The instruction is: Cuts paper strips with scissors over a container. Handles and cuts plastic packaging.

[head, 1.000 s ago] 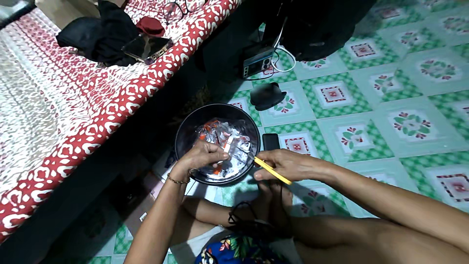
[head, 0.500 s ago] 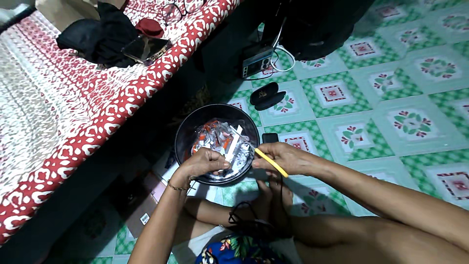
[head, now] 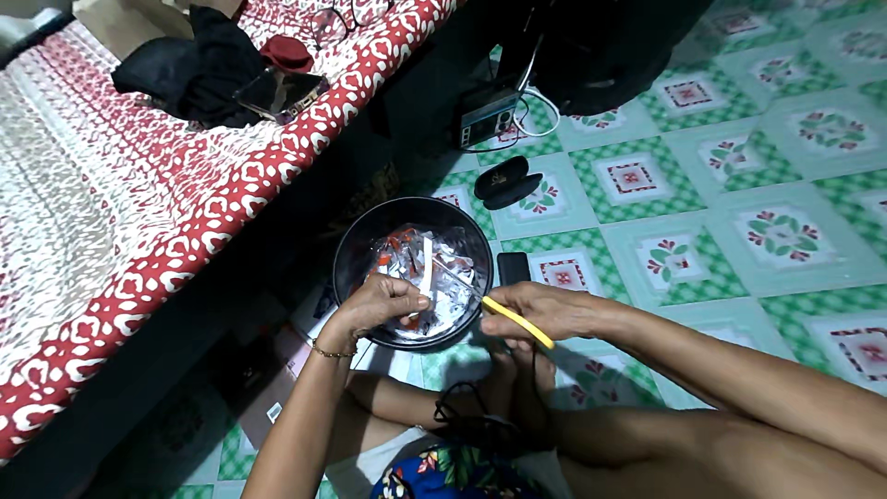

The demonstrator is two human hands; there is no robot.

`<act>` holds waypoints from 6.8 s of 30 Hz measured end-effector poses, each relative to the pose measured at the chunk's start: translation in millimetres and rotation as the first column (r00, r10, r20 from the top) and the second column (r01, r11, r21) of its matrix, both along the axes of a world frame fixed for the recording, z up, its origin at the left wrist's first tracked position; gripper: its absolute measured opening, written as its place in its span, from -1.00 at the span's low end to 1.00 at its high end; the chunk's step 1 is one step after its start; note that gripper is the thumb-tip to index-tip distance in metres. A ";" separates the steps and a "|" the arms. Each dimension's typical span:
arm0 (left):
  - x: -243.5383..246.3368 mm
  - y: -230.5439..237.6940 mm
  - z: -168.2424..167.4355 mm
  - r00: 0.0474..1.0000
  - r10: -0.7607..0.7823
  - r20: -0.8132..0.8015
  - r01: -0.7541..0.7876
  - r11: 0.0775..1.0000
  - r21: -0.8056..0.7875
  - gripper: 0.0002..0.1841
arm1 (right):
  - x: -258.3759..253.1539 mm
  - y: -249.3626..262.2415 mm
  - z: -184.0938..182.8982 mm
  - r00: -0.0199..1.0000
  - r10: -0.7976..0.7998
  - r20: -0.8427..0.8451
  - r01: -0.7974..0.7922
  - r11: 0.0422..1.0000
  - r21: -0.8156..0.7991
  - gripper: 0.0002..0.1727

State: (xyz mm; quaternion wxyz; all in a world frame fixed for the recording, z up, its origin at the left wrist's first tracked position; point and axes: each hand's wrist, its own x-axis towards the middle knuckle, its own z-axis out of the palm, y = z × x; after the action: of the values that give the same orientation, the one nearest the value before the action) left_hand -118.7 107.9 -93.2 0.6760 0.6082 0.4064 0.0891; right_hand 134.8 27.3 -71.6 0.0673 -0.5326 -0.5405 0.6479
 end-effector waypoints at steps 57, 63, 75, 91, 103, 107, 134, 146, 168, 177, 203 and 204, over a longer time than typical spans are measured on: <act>1.7 -11.5 0.9 0.994 0.096 0.054 -0.093 0.995 -0.044 -0.73 | 1.1 -2.3 -8.7 0.999 -0.023 -0.046 0.026 0.997 0.078 -0.71; 2.3 -12.9 5.2 0.988 0.156 0.018 -0.156 0.988 0.001 -0.73 | 3.2 -1.7 -6.1 0.999 -0.050 0.014 0.048 0.992 0.113 -0.68; 10.8 -18.0 1.6 0.980 0.199 0.021 -0.200 0.979 0.049 -0.74 | -3.2 -1.5 -5.6 0.999 -0.044 -0.004 0.044 0.995 0.092 -0.70; 50.5 68.4 -31.7 0.641 -0.086 -0.763 0.557 0.736 0.385 -0.44 | 12.9 -5.1 -3.2 0.966 -0.248 -0.080 0.260 0.916 0.305 -0.75; 9.7 54.6 -4.3 0.734 0.109 -0.670 0.525 0.535 0.662 -0.71 | 12.9 -5.6 -2.5 0.976 -0.205 -0.071 0.217 0.920 0.327 -0.76; 1.5 48.0 1.1 0.784 0.238 -0.574 0.357 0.584 0.729 -0.83 | 16.3 -6.1 -3.7 0.975 -0.221 -0.035 0.220 0.924 0.313 -0.74; -13.7 2.8 -64.8 0.969 0.120 0.214 -0.231 0.148 0.962 -0.74 | 5.0 9.3 -15.2 0.983 -0.095 0.156 0.061 0.977 0.206 -0.54; -17.2 2.8 -64.2 0.981 0.107 0.161 -0.187 0.311 0.932 -0.54 | 9.9 6.6 -13.6 0.978 -0.190 0.088 0.157 0.943 0.295 -0.68; -11.7 -8.1 -68.8 0.965 0.222 0.141 -0.087 -0.235 0.968 -0.83 | 7.7 3.4 0.1 0.973 -0.172 -0.155 0.169 0.985 -0.034 -0.61; -30.7 -19.2 -44.4 0.994 -0.059 -0.096 0.111 0.379 0.918 -0.34 | 12.0 6.3 -8.7 0.953 -0.236 -0.190 0.253 0.964 0.074 -0.80; -5.4 -9.5 -45.6 0.944 0.211 0.253 -0.330 0.596 0.732 -0.78 | 12.1 10.4 -2.3 0.935 0.059 0.349 -0.155 0.955 0.255 -0.39; -4.9 -11.4 -45.9 0.952 0.177 0.248 -0.304 0.607 0.734 -0.76 | 11.6 10.2 -1.7 0.928 0.079 0.365 -0.175 0.955 0.238 -0.38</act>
State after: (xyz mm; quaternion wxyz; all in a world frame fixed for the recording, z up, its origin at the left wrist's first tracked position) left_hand -123.6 96.5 -139.1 0.3653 0.7673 0.3565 0.3882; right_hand 146.4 37.5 -73.3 -0.0018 -0.5895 -0.6594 0.4665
